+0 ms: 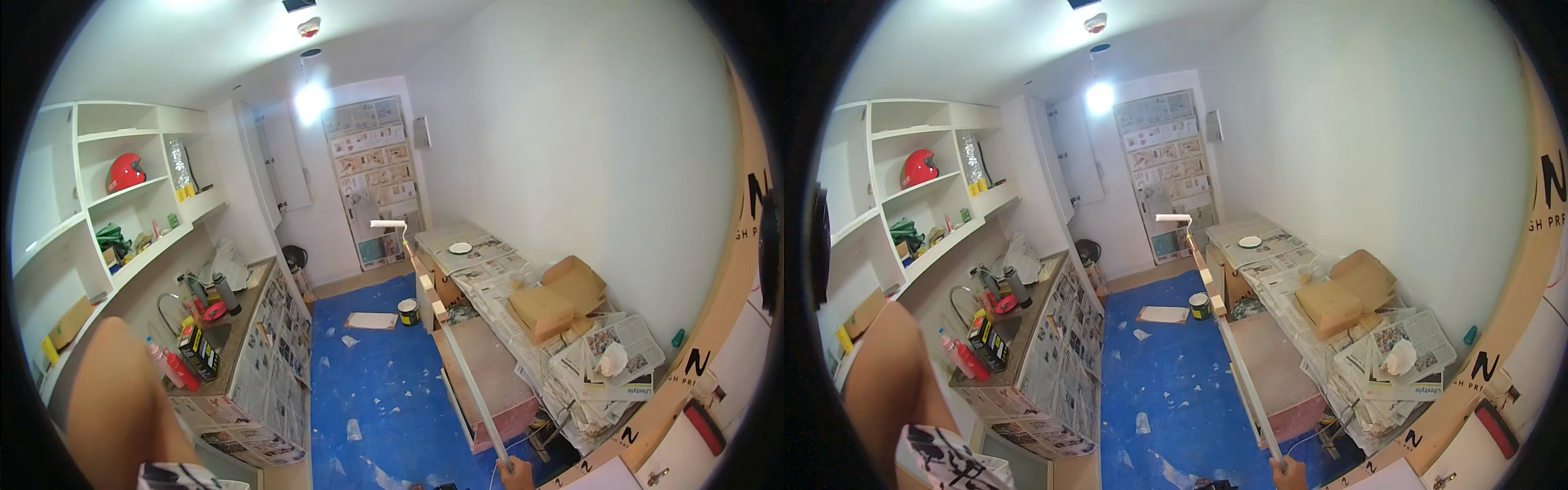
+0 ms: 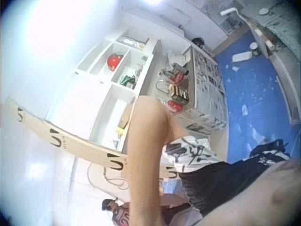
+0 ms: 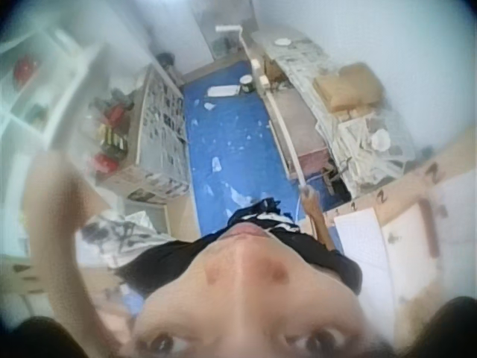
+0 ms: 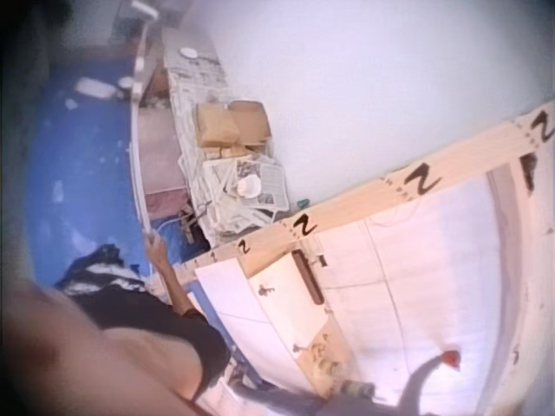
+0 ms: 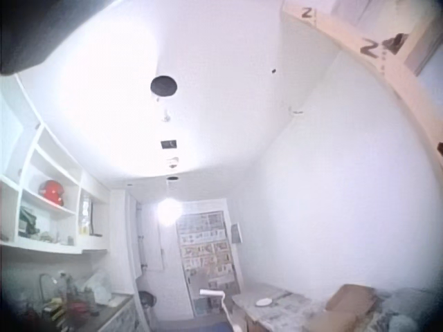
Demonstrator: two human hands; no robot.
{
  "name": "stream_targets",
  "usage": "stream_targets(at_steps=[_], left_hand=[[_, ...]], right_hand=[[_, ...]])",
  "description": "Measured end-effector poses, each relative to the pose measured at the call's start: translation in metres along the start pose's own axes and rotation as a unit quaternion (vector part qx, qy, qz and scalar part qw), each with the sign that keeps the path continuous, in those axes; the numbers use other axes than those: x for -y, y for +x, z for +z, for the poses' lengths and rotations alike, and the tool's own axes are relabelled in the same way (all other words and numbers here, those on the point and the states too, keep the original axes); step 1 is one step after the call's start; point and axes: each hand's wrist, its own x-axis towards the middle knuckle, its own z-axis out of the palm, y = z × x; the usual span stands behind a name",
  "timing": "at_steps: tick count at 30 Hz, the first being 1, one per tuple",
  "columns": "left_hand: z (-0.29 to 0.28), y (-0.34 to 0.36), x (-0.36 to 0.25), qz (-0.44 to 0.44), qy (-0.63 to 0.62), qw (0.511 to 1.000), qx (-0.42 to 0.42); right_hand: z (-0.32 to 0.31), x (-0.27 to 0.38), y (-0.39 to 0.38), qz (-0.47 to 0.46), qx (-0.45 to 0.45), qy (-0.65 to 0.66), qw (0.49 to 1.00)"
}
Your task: The person paints the ceiling using a paint roller attached to an extension pole, then places the pole down to work with a paint tray on the floor.
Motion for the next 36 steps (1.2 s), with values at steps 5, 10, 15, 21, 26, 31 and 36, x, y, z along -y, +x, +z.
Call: stream_targets(at_steps=[5,10,15,21,26,31,36], left_hand=[[-0.013,0.023,-0.032,0.074,-0.038,0.978,-0.19],[0.076,-0.088,-0.05,-0.223,-0.122,0.949,-0.188],[0.221,-0.272,-0.073,-0.674,-0.214,0.688,0.16],[0.31,-0.237,-0.09,-0.749,-0.482,0.447,0.081],[0.328,-0.163,-0.041,-0.685,-0.542,0.483,-0.056],[0.342,-0.113,0.03,-0.626,-0.623,0.463,-0.081],[0.352,-0.069,0.077,-0.602,-0.644,0.469,-0.046]], right_hand=[[-0.015,0.027,0.017,-0.039,-0.002,-0.001,0.999],[-0.002,0.002,0.025,-0.062,-0.033,0.0,0.997],[-0.015,0.056,0.057,-0.087,-0.029,0.048,0.995],[-0.028,0.124,0.085,-0.131,-0.056,0.059,0.988],[-0.076,0.195,0.075,-0.193,-0.035,0.076,0.978],[-0.103,0.165,0.008,-0.201,-0.014,0.086,0.976],[-0.074,0.085,-0.071,-0.255,-0.125,0.052,0.957]])
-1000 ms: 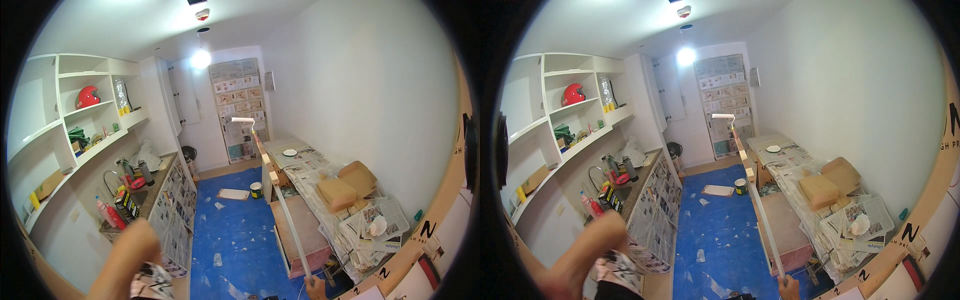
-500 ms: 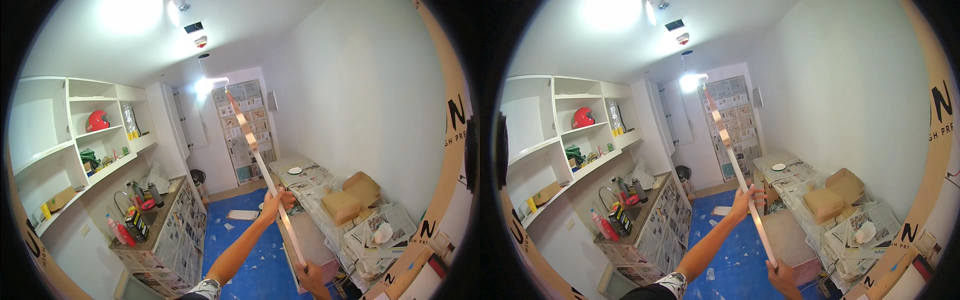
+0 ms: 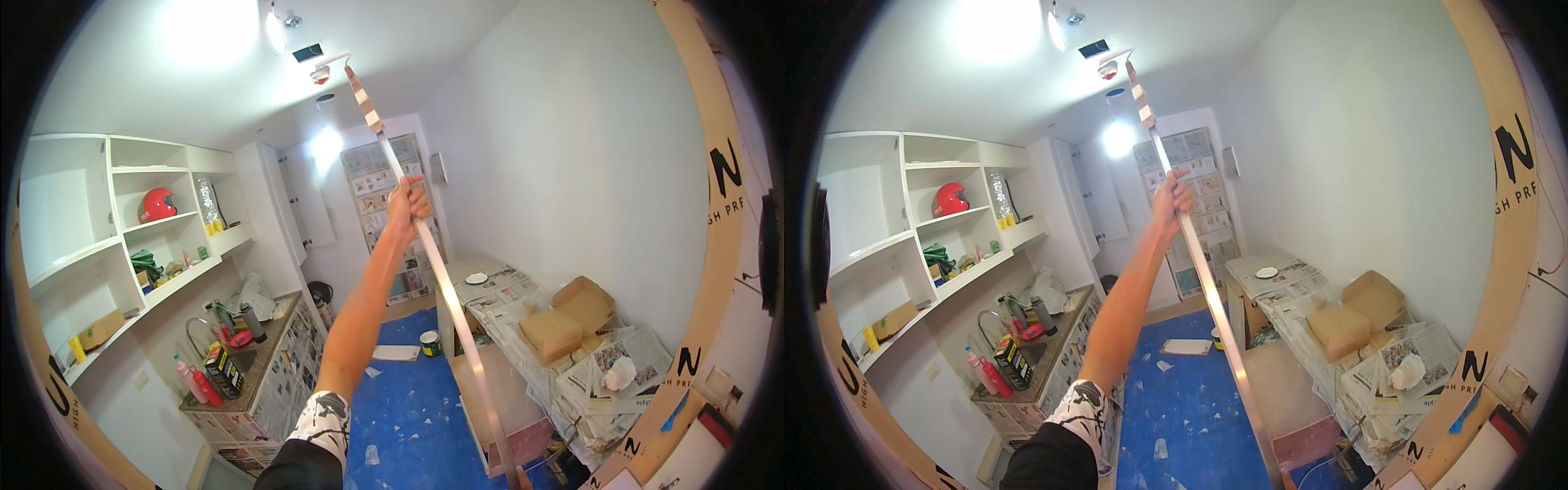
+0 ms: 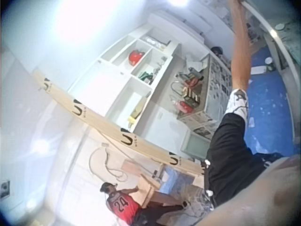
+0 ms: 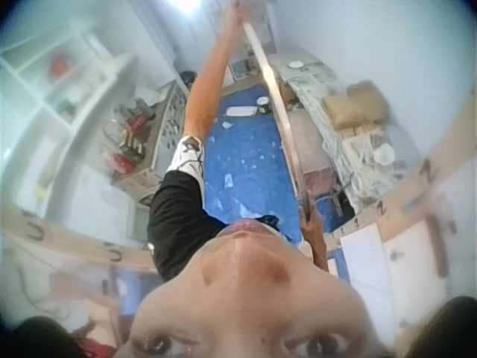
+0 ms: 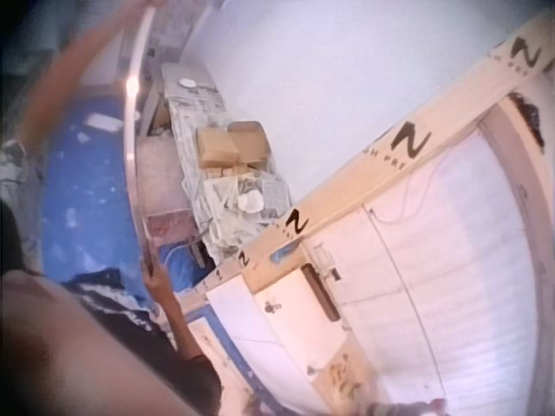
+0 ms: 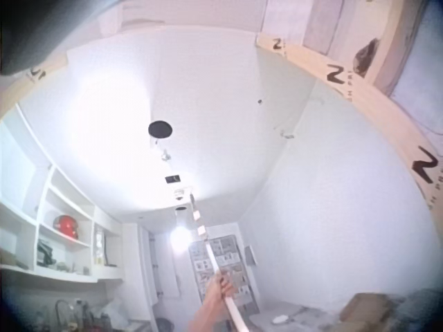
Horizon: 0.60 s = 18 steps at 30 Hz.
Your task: The person paints the ceiling using a paint roller attached to an extension pole, then places the pole down to work with a paint tray on the floor.
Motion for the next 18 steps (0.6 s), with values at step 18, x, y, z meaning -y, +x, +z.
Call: stream_targets(at_steps=[18], left_hand=[[-0.002,0.065,-0.029,-0.014,0.263,0.965,0.016]], right_hand=[[0.055,0.012,0.125,0.0,-0.077,0.045,0.996]])
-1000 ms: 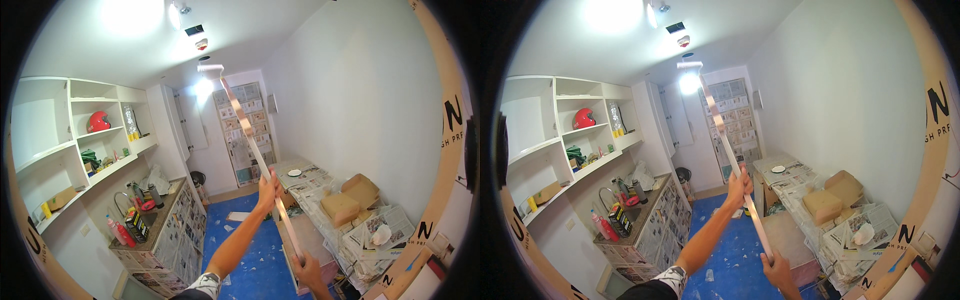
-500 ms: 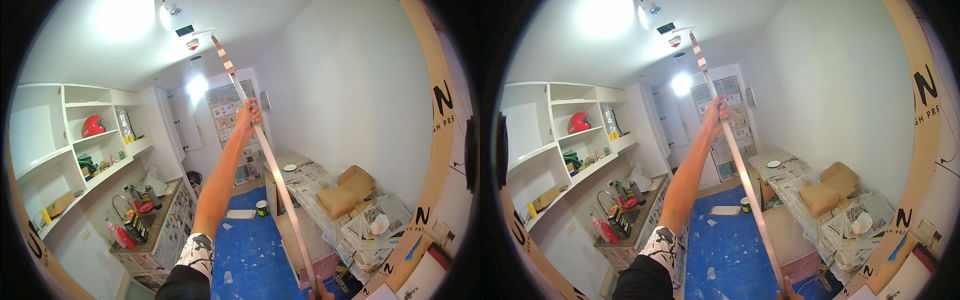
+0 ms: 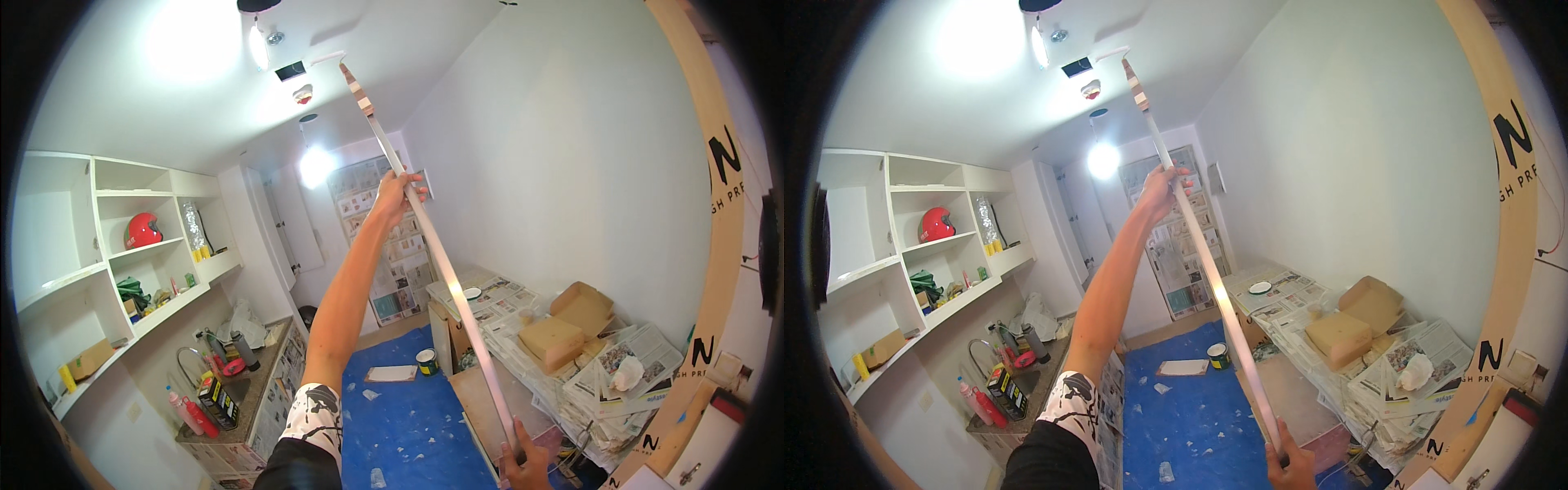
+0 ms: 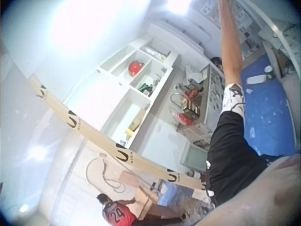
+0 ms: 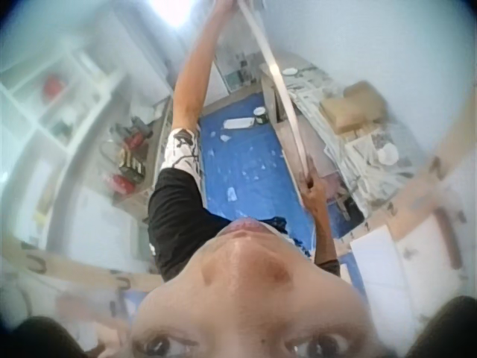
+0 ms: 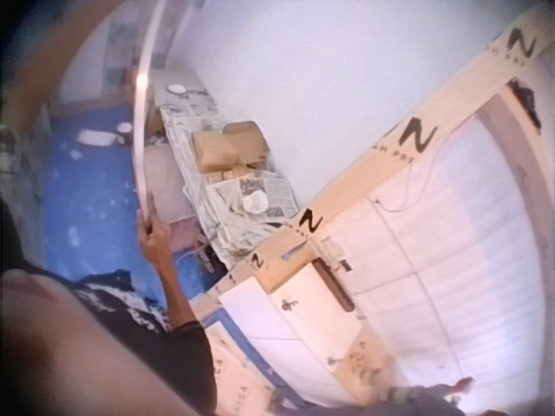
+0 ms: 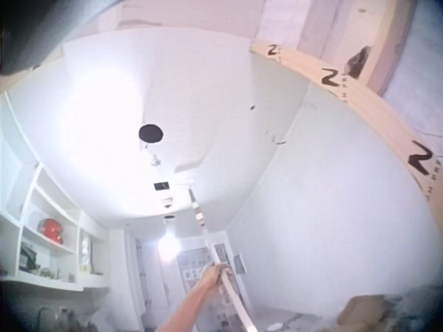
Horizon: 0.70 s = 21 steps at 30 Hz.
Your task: The person paints the ceiling using a paint roller attached to an extension pole, then places the pole down to work with a paint tray on the floor.
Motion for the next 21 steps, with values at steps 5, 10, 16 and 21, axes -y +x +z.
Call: stream_targets(at_steps=[5,10,16,21], left_hand=[[-0.012,0.012,-0.007,0.005,0.017,1.0,0.008],[-0.011,0.024,-0.022,0.013,0.014,1.0,-0.002],[0.006,0.007,-0.054,0.039,0.007,0.999,-0.008],[0.068,-0.057,-0.093,0.057,0.031,0.998,-0.006]], right_hand=[[0.003,0.013,0.011,0.038,0.015,0.012,0.999],[-0.003,0.038,0.032,0.07,0.035,0.006,0.997],[-0.019,0.03,0.025,-0.019,0.019,0.021,0.999],[-0.073,0.02,-0.03,-0.02,0.045,-0.018,0.999]])
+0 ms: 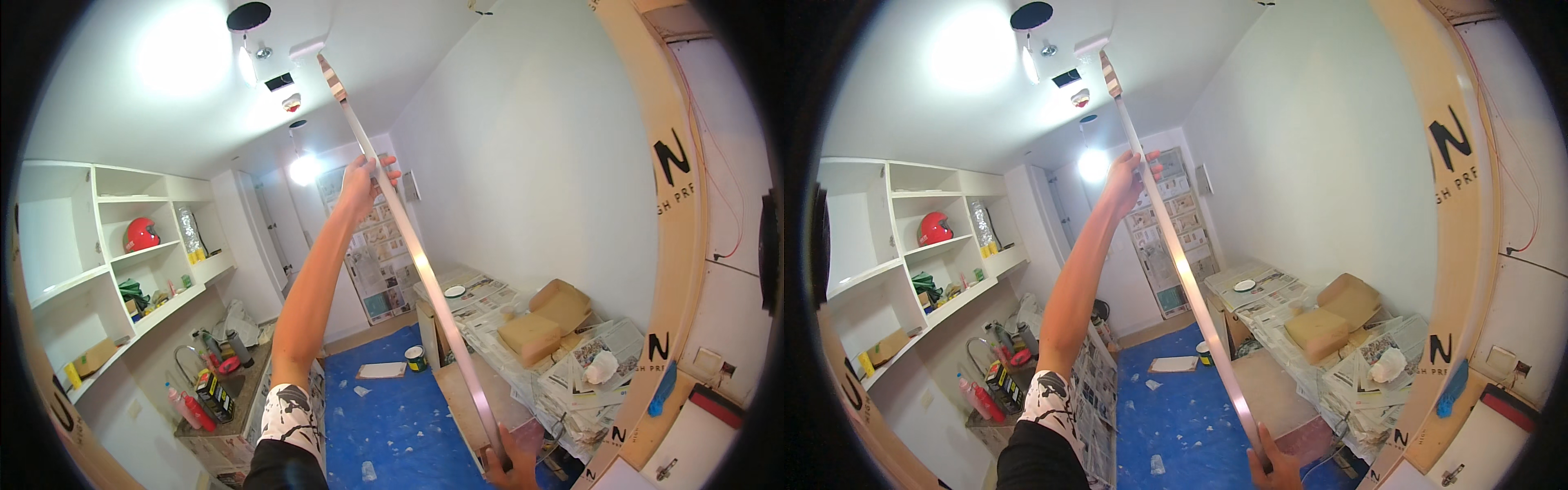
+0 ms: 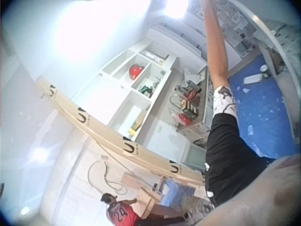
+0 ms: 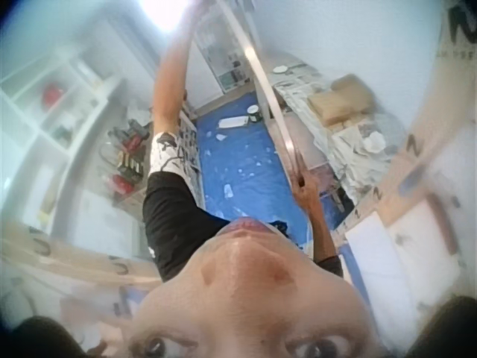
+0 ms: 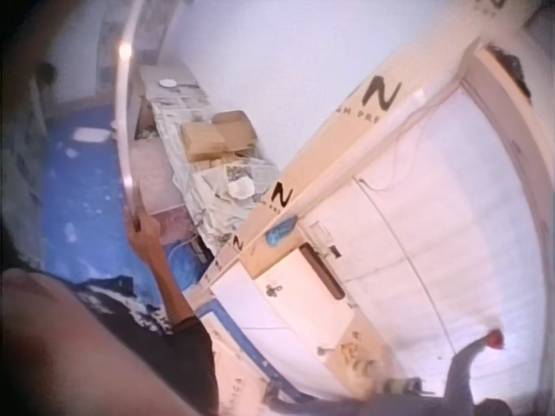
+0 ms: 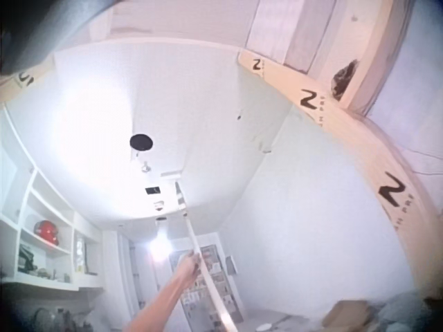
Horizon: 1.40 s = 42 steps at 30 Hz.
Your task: The person paints the ceiling using a paint roller attached to an extension pole, then places the pole down to work with a paint tray on the floor.
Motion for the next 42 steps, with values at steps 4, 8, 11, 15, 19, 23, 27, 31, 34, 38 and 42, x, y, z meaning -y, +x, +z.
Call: stream_targets(at_steps=[4,8,11,15,19,23,27,31,34,38,42], left_hand=[[0.052,-0.066,-0.051,0.012,-0.003,1.0,-0.01],[0.094,-0.13,-0.108,0.022,0.028,0.999,0.013],[0.119,-0.169,-0.138,0.034,0.036,0.999,0.018],[0.159,-0.21,-0.171,0.054,0.052,0.996,0.046],[0.191,-0.244,-0.2,0.062,0.049,0.996,0.044],[0.213,-0.271,-0.219,0.073,0.053,0.995,0.04],[0.228,-0.297,-0.231,0.08,0.038,0.995,0.054],[0.236,-0.32,-0.243,0.084,0.037,0.993,0.07],[0.241,-0.326,-0.247,0.082,0.04,0.993,0.076],[0.227,-0.312,-0.24,0.066,0.051,0.995,0.059],[0.209,-0.298,-0.225,0.063,0.076,0.993,0.063]], right_hand=[[-0.042,0.021,-0.055,-0.09,-0.06,-0.026,0.994],[-0.078,0.029,-0.149,0.064,0.001,0.009,0.998],[-0.113,0.048,-0.19,0.102,0.021,0.023,0.994],[-0.156,0.048,-0.25,0.157,0.061,0.022,0.986],[-0.175,0.007,-0.318,0.188,0.097,0.048,0.976],[-0.192,0.007,-0.352,0.234,0.13,0.025,0.963],[-0.211,0.046,-0.372,0.305,0.182,-0.052,0.933],[-0.214,0.035,-0.422,0.299,0.181,-0.052,0.936],[-0.219,0.055,-0.418,0.332,0.189,-0.094,0.919],[-0.221,0.069,-0.388,0.461,0.201,0.047,0.863],[-0.209,0.072,-0.378,0.293,0.177,-0.009,0.939]])
